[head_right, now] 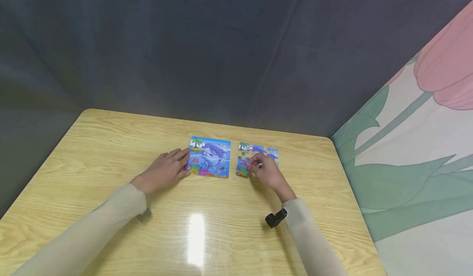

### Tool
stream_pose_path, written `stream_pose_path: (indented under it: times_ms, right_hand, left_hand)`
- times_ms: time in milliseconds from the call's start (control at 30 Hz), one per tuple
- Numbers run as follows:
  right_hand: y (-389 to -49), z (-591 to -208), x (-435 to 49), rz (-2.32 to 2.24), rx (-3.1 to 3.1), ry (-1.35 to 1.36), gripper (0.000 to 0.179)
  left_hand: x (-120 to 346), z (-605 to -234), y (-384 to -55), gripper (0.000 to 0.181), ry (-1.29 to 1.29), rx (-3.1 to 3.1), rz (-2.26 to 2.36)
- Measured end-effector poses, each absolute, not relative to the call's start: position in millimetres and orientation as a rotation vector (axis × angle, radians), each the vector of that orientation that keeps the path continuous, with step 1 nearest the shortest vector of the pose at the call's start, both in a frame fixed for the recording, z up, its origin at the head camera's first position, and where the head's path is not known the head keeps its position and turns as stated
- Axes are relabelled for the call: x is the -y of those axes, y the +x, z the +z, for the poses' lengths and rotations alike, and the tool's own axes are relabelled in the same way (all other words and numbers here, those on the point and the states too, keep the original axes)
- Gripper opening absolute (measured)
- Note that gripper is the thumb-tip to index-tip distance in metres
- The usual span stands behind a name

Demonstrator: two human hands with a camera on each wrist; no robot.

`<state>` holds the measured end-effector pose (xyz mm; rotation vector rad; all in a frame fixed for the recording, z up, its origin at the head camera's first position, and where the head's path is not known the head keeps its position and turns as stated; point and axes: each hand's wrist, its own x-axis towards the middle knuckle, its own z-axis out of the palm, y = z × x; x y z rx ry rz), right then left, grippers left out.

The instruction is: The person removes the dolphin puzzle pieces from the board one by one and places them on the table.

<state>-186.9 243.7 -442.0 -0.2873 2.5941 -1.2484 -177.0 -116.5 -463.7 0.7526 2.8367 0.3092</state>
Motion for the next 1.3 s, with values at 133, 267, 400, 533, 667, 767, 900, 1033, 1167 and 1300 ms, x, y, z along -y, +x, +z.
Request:
stream_pose_path:
  times_ms: [133,267,400,533,667,767,900,1033,1167,1300]
  right_hand:
    - [-183.7,-447.4,-245.9,-1.217,-2.579,-0.3,0.01]
    - [-181.2,-451.1,-245.1,-1.157,-2.604,-0.304,0.008]
    - [-180.2,-452.8,-242.6,-1.08,-2.645,-0.262,0.007]
    - [-179.7,-453.7,-239.7,-1.012,-2.668,-0.234,0.006]
    - [-179.6,-454.3,-238.7,-0.961,-2.679,-0.25,0.007]
    - [-179.7,-455.2,-239.3,-0.92,-2.691,-0.28,0.007]
    - [-180.7,-455.0,-239.8,-0.859,-2.705,-0.314,0.008]
    - [-182.2,-452.6,-239.1,-0.803,-2.711,-0.328,0.008]
    - [-182.8,-448.9,-238.5,-0.751,-2.717,-0.339,0.008]
    - [-183.4,-448.3,-238.7,-0.711,-2.729,-0.366,0.008]
  left_hand:
    - [116.9,-464.4,-177.1,0.067,0.744,-2.837,0.307]
    - [117.4,-465.1,-176.7,0.067,0.737,-2.83,0.298]
    - [117.3,-465.6,-176.4,0.067,0.737,-2.828,0.303]
    - [116.9,-465.4,-176.2,0.067,0.736,-2.828,0.313]
    - [116.3,-464.8,-176.5,0.067,0.736,-2.83,0.316]
    - [116.0,-464.0,-176.4,0.067,0.736,-2.828,0.322]
    - [115.7,-462.4,-176.3,0.067,0.736,-2.827,0.326]
    - [115.4,-461.3,-176.4,0.067,0.73,-2.825,0.333]
    - [115.4,-460.5,-175.9,0.067,0.726,-2.82,0.334]
    - [115.1,-459.4,-175.1,0.067,0.726,-2.817,0.332]
